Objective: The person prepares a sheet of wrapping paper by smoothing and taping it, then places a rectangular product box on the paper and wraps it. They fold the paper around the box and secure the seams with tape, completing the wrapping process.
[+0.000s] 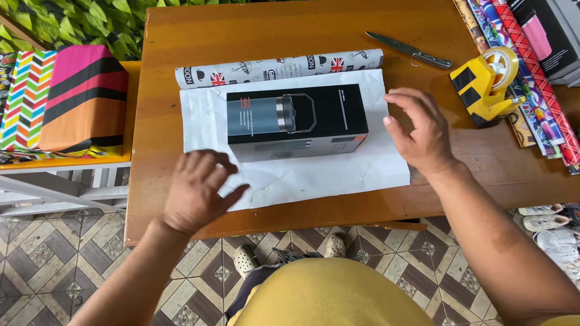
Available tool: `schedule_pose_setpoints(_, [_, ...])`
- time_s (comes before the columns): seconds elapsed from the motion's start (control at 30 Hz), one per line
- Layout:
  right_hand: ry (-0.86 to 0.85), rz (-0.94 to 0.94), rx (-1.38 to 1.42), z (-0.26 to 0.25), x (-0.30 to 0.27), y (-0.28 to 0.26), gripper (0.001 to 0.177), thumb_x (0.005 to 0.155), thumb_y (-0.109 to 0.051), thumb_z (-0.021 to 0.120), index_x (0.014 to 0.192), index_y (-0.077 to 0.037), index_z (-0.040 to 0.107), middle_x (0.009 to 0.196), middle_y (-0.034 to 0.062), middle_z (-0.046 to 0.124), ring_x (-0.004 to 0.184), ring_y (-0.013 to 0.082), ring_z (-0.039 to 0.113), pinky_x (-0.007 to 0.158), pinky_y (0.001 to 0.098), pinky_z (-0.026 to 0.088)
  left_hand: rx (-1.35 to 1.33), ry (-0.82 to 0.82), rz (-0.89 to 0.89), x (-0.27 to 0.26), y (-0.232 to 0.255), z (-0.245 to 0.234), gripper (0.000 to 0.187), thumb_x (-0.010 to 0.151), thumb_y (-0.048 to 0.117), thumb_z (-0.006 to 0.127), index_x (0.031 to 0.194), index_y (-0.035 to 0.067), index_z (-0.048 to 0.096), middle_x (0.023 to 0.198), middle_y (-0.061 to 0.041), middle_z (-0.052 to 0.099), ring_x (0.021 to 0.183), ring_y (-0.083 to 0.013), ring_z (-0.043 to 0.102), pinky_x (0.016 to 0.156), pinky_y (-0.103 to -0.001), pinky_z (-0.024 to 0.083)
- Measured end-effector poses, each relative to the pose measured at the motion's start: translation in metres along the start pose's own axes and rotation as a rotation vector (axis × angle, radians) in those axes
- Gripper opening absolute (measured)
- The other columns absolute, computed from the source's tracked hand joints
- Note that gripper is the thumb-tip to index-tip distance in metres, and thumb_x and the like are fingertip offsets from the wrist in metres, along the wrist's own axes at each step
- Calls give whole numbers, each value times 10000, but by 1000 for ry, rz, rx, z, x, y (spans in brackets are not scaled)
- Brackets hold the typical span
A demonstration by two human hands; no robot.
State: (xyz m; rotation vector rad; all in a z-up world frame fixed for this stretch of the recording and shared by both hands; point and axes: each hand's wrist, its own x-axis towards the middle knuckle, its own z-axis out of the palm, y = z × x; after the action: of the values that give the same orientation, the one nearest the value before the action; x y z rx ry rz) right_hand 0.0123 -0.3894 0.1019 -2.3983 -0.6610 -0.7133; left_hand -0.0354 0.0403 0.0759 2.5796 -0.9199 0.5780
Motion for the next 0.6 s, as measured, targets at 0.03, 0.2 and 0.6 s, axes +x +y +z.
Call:
schedule_pose_setpoints(0.03, [-7, -53, -3, -5, 9, -7, 282, 1019, -220, 709, 1278, -119, 665, 1335, 90, 652, 1253, 280, 621, 1060, 402, 527, -60, -6, 112, 2, 13, 2, 320, 862, 353, 822, 997, 110, 663, 1062, -59, 648, 1028, -274, 604, 924, -437, 487])
schedule_pose_setpoints(0.2, [-144, -408, -82, 15, 43, -44, 312, 903, -320, 774, 1148, -136, 716, 1244, 71, 670, 1165, 266, 626, 1006, 416, 514, -52, -204, 222, 16, 63, 33, 423, 765, 382, 785, 1093, 125, 708, 1143, -79, 646, 1138, -291, 581, 980, -478, 456])
schedule_pose_setpoints(0.6, [-234, -319, -94, 40, 37, -53, 176, 878, -154, 792, 1051, -181, 777, 1060, -46, 723, 927, 163, 643, 873, 340, 542, 79, -233, 118, 8, 62, 74, 197, 882, 178, 719, 1066, 109, 703, 1012, -52, 659, 968, -228, 659, 864, -368, 543])
